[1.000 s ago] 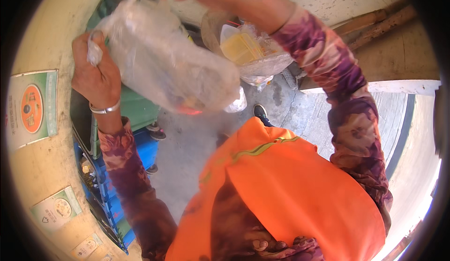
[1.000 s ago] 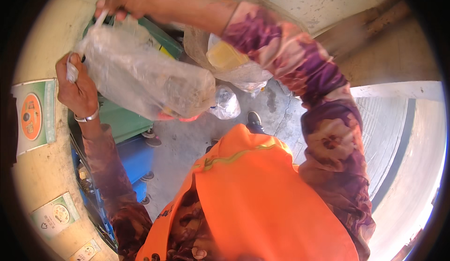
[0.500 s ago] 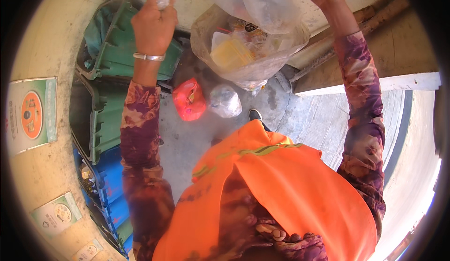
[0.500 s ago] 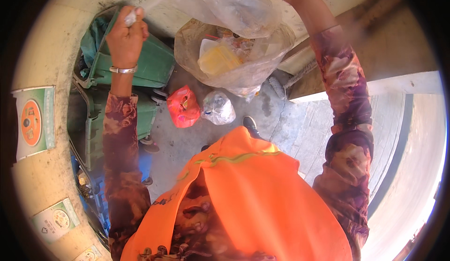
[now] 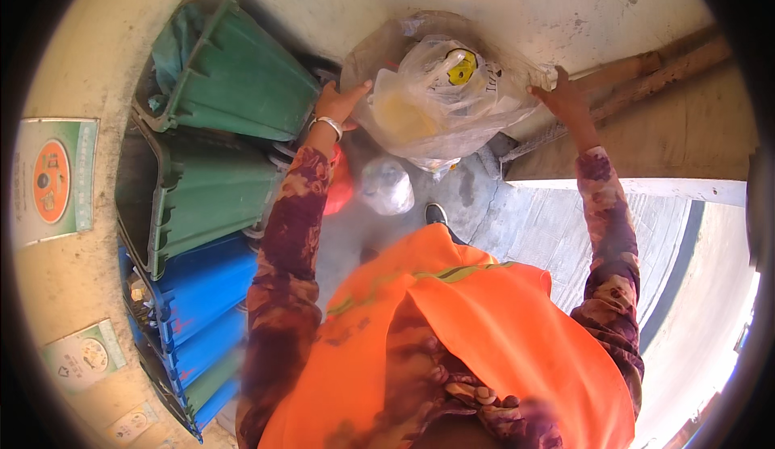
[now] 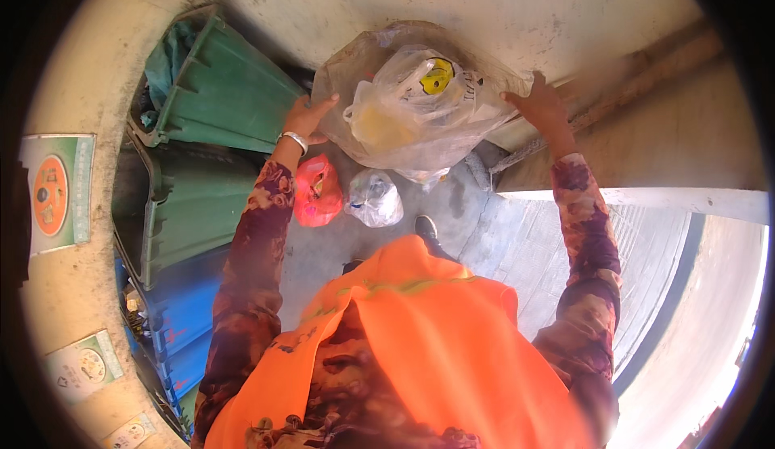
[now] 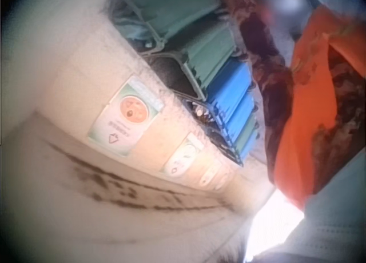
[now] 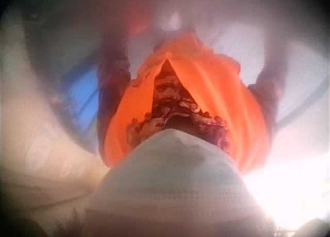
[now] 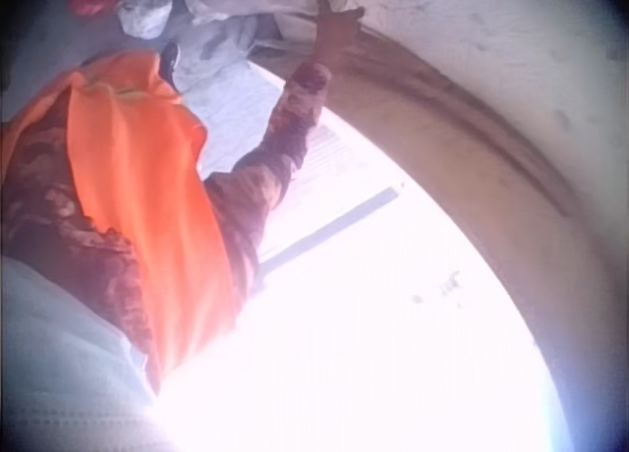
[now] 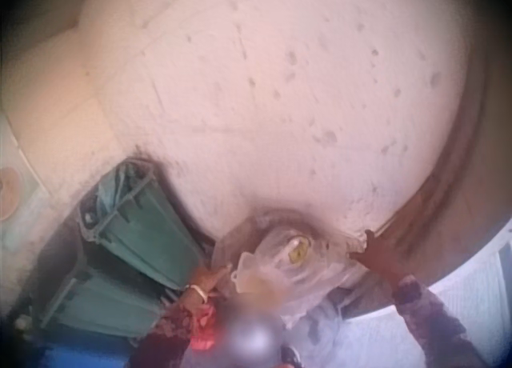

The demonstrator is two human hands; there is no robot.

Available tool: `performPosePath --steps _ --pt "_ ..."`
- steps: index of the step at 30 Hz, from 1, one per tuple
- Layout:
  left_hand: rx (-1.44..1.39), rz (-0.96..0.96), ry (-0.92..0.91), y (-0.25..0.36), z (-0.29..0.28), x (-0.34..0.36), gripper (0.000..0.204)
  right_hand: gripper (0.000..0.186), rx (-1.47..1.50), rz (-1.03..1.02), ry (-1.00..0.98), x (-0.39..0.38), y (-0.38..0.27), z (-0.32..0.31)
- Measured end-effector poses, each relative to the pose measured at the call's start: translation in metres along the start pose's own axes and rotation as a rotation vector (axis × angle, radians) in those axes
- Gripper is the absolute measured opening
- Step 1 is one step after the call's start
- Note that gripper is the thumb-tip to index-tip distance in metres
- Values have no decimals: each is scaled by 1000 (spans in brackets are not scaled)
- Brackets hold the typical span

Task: The person sorts items from a red plastic bag into a larger white bag, ties the white bag, and places it into a metal storage compartment. The person then wipes the compartment door with a cloth.

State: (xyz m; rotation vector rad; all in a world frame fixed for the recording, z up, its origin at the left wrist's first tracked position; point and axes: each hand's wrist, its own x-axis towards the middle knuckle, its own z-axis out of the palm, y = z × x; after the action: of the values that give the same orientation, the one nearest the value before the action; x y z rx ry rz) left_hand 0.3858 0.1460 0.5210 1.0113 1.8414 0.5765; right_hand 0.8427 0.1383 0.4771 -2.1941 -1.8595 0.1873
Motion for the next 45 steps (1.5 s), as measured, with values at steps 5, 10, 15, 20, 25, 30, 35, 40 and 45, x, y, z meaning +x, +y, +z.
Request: performPosePath --steps 5,10,15,20,25,30,35,40,45 --pt "-397 163 75 -25 -15 65 24 33 592 36 -252 59 -29 12" --pt "-628 62 135 -45 -22 46 14 23 846 412 -154 35 22 30" --pt "-512 132 -73 -7 -18 49 15 30 1039 217 -310 43 11 20" --pt "-671 56 -49 0 8 37 11 47 884 -56 -75 15 -69 -7" --pt "-844 49 -82 -31 1 51 21 61 547 -538 -80 -59 -165 -27" --pt "-738 171 -291 -23 18 33 32 57 310 -720 -146 -46 -209 34" --pt "-548 258 -325 -33 31 14 28 50 263 -849 -221 -30 -202 58" --pt "-252 378 -445 -42 68 5 25 35 544 -761 -127 -22 -209 53" --pt "-290 461 -370 -47 76 -11 26 25 161 -940 -449 4 -204 43"
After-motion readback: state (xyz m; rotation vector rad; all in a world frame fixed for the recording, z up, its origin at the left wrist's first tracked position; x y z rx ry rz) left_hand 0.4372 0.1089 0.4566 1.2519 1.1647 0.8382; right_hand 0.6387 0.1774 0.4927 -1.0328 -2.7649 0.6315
